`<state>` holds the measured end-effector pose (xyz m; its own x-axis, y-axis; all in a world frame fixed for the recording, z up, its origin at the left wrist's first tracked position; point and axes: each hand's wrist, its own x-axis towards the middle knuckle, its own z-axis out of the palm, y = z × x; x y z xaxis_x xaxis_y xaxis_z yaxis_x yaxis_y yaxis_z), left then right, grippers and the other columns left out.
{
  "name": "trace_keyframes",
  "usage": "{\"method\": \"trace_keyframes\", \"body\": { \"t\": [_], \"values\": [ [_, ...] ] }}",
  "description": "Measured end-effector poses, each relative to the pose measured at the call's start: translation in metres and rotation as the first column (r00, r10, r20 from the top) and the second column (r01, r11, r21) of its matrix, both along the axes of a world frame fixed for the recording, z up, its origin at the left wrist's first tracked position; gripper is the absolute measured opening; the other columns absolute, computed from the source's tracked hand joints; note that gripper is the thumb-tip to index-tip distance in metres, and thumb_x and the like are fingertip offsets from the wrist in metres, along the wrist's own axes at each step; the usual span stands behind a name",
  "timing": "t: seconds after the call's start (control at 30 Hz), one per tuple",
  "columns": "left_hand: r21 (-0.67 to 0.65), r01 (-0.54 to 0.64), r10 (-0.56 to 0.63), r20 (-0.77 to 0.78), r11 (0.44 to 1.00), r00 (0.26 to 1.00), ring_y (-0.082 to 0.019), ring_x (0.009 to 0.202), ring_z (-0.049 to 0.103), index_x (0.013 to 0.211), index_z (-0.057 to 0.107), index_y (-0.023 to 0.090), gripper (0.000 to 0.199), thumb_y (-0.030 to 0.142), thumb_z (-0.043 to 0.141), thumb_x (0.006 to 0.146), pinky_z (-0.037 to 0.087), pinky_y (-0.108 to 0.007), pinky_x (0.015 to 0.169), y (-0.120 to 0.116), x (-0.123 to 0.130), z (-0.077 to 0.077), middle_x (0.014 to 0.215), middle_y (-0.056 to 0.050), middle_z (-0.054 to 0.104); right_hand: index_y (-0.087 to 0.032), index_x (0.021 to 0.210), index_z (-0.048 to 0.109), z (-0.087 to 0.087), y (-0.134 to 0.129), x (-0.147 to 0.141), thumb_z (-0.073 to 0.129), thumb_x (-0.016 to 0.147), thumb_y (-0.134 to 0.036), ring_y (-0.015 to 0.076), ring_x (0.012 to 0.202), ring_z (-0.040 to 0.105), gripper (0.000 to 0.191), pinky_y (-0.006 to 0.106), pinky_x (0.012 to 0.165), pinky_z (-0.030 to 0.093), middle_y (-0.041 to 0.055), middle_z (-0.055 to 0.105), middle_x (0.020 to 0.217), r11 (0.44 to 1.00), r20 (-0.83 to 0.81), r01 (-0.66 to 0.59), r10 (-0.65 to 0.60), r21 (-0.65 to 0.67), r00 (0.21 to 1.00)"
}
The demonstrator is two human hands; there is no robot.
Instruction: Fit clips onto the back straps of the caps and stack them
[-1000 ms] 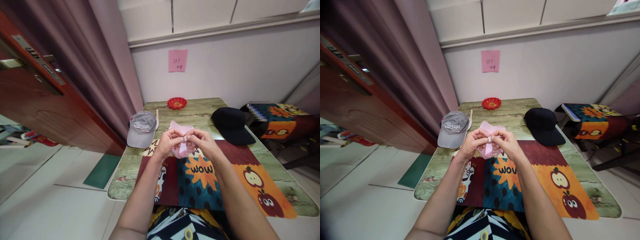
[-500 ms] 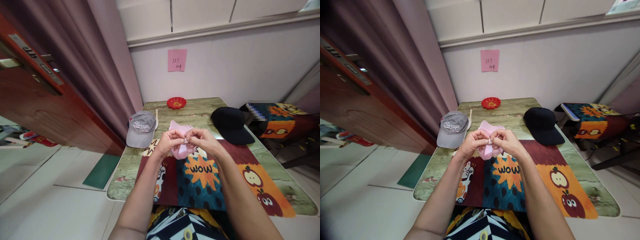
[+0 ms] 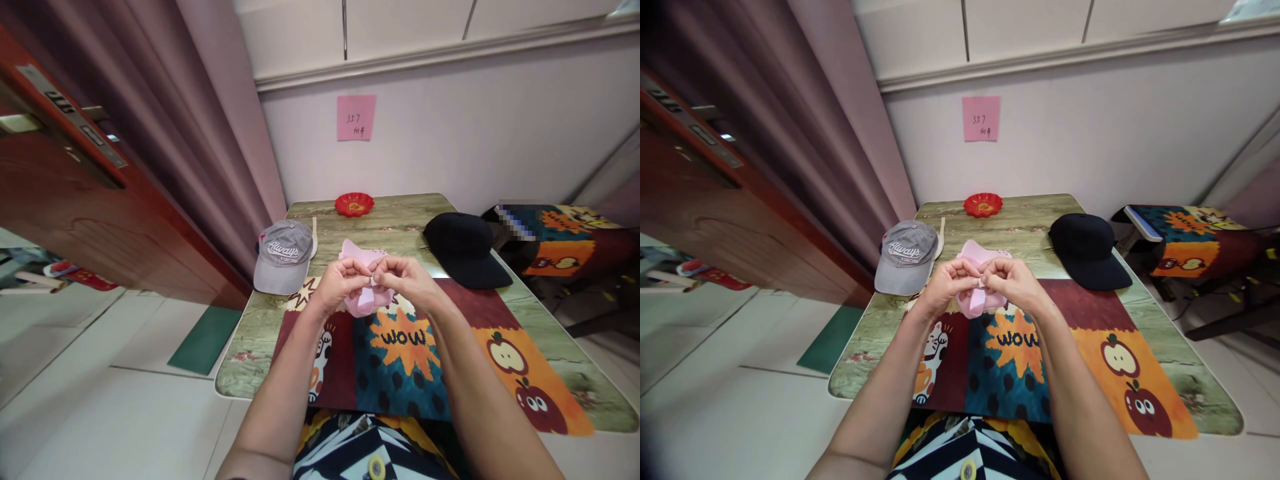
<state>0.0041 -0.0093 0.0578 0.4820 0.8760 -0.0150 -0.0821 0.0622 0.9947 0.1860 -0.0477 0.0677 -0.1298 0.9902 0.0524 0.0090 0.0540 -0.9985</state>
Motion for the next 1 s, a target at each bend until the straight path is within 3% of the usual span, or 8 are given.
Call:
{"method": "trace_keyframes", "body": {
  "t": [0.17, 0.37, 0.57, 0.73, 1.0],
  "values": [
    [-0.008, -0.043, 0.043, 0.036, 0.999, 0.998, -0.008, 0.047, 0.051, 0.077, 0.067, 0.014, 0.034, 0.036, 0.089, 0.063, 0.041, -0.021, 0.049, -0.002, -0.001, 0.002, 0.059, 0.001, 0.062, -0.018, 0.068, 0.067, -0.005, -0.004, -0.007, 0.078, 0.070, -0.038, 0.0149, 0.066, 0.060, 0.023, 0.027, 0.059, 0.050, 0.0058, 0.070, 0.086, 0.995, -0.047, 0.094, -0.094, 0.012, 0.994],
    [-0.032, -0.028, 0.031, 0.104, 0.999, 0.994, -0.006, 0.048, 0.051, 0.081, 0.068, 0.014, 0.033, 0.035, 0.089, 0.066, 0.039, -0.020, 0.049, -0.003, -0.001, 0.001, 0.063, 0.002, 0.063, -0.017, 0.068, 0.065, -0.007, -0.004, -0.010, 0.080, 0.069, -0.040, 0.0122, 0.065, 0.063, 0.027, 0.028, 0.063, 0.057, 0.0064, 0.069, 0.102, 0.988, -0.148, 0.152, -0.154, -0.023, 0.977],
    [-0.047, -0.061, 0.068, 0.167, 0.997, 0.984, -0.006, 0.046, 0.050, 0.090, 0.070, 0.014, 0.035, 0.033, 0.088, 0.068, 0.039, -0.019, 0.047, -0.005, 0.003, -0.005, 0.064, 0.002, 0.065, -0.016, 0.071, 0.065, -0.010, -0.006, -0.022, 0.083, 0.066, -0.046, 0.0084, 0.056, 0.064, 0.036, 0.024, 0.052, 0.056, 0.0107, 0.069, 0.119, 0.944, -0.169, 0.328, -0.331, -0.048, 0.928],
    [-0.053, -0.113, 0.121, 0.182, 0.992, 0.976, -0.006, 0.046, 0.050, 0.084, 0.069, 0.014, 0.029, 0.030, 0.086, 0.067, 0.038, -0.018, 0.045, -0.007, 0.009, -0.004, 0.061, 0.003, 0.063, -0.016, 0.069, 0.063, -0.016, -0.003, -0.026, 0.075, 0.072, -0.037, 0.0112, 0.059, 0.068, 0.024, 0.027, 0.055, 0.058, 0.0120, 0.065, 0.128, 0.921, -0.086, 0.386, -0.380, 0.062, 0.921],
    [-0.046, -0.159, 0.164, 0.134, 0.986, 0.977, -0.006, 0.047, 0.052, 0.082, 0.068, 0.014, 0.027, 0.029, 0.084, 0.065, 0.040, -0.019, 0.045, -0.011, 0.013, 0.002, 0.065, 0.002, 0.065, -0.018, 0.068, 0.062, -0.023, 0.001, -0.021, 0.067, 0.074, -0.029, 0.0134, 0.063, 0.065, 0.014, 0.031, 0.063, 0.056, 0.0114, 0.069, 0.121, 0.896, 0.092, 0.383, -0.411, 0.225, 0.907]
  ]
}}
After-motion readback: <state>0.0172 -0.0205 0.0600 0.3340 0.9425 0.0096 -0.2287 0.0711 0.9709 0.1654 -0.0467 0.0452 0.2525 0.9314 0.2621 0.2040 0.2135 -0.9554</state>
